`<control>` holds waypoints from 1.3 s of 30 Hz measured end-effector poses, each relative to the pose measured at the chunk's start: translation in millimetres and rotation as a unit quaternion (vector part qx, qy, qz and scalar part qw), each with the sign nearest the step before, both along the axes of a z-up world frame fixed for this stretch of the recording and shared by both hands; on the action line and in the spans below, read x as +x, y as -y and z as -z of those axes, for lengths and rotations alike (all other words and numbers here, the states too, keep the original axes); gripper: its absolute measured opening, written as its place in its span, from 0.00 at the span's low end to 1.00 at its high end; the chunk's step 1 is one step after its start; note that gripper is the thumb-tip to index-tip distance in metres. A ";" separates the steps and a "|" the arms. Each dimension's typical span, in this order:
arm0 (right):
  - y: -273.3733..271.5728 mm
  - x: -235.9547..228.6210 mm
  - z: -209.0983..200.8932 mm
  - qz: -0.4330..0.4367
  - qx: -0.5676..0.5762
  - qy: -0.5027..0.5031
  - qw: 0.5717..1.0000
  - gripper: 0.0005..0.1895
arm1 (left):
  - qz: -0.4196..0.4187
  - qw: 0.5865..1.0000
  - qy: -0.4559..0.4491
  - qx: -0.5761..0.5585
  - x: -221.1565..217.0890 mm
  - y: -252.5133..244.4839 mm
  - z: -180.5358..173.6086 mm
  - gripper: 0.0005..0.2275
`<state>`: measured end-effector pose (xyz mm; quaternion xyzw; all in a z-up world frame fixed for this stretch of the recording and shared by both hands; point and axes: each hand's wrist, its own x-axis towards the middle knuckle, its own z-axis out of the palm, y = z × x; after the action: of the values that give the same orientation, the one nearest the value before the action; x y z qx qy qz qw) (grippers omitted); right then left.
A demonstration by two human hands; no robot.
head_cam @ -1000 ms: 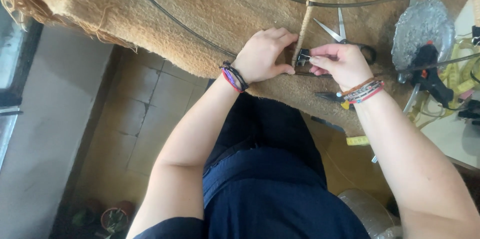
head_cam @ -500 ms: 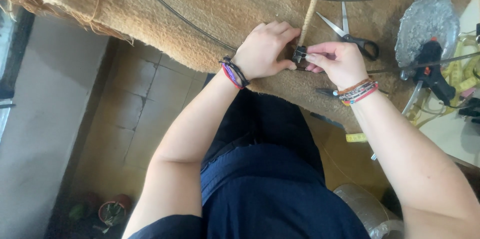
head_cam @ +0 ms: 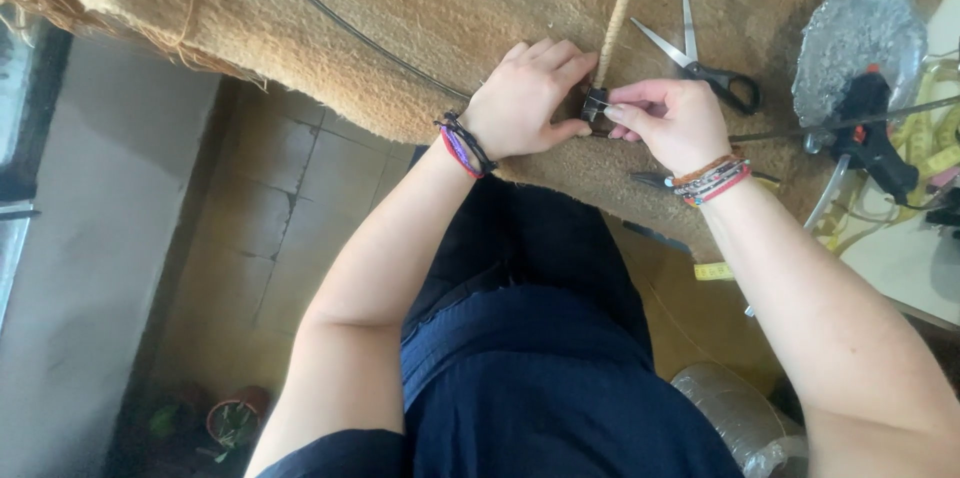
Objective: Weaving and securing rope onto a metal furniture frame using hot glue, scissors, and clips.
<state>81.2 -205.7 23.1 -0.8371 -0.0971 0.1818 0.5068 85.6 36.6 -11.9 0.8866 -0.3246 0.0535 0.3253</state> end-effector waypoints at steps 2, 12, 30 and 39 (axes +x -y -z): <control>3.7 1.6 3.3 -0.015 0.003 -0.009 1.000 0.10 | 0.004 1.000 -0.004 -0.008 0.4 -0.6 0.3 0.32; -14.0 0.3 -27.4 -0.027 -0.122 -0.028 0.992 0.18 | -0.003 0.999 0.021 -0.029 -2.3 1.5 -5.1 0.30; 53.9 -36.8 6.8 -0.068 -0.319 0.426 0.844 0.13 | -0.039 0.996 0.021 -0.075 -62.2 -18.1 -40.5 0.26; 75.1 -39.5 23.0 -0.061 -0.432 0.517 0.737 0.10 | -0.077 0.938 -0.186 -0.282 -118.4 -5.7 -42.7 0.11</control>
<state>41.6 -280.8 0.2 -0.9235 -0.3061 -0.2260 -0.0492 -32.8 42.3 30.7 0.7747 -0.1608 0.0018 0.6116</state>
